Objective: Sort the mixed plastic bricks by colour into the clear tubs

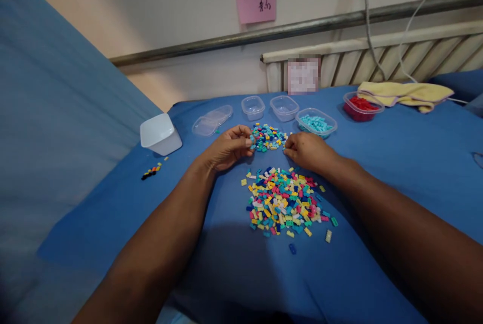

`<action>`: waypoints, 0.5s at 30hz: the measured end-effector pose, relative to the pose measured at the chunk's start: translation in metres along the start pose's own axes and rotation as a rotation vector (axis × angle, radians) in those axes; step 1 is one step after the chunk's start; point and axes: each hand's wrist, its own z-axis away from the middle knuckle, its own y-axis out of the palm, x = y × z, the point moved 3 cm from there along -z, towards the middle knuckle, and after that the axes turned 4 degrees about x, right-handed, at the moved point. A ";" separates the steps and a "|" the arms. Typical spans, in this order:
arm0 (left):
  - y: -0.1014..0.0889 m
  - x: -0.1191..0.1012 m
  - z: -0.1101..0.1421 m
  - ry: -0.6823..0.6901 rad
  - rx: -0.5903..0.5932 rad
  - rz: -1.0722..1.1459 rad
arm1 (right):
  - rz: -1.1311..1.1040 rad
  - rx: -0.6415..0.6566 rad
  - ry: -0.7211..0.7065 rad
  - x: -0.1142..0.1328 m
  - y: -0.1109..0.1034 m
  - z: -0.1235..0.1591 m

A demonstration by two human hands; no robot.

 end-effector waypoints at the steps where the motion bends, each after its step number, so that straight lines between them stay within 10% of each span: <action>1: -0.001 0.000 0.000 -0.011 0.002 0.022 | 0.020 0.012 0.003 0.001 -0.001 -0.001; 9: 0.012 0.003 0.000 -0.094 0.039 -0.058 | 0.091 0.006 -0.114 0.024 -0.009 0.002; 15: 0.044 -0.010 -0.022 -0.088 0.064 -0.304 | 0.007 -0.009 -0.133 0.003 -0.056 0.007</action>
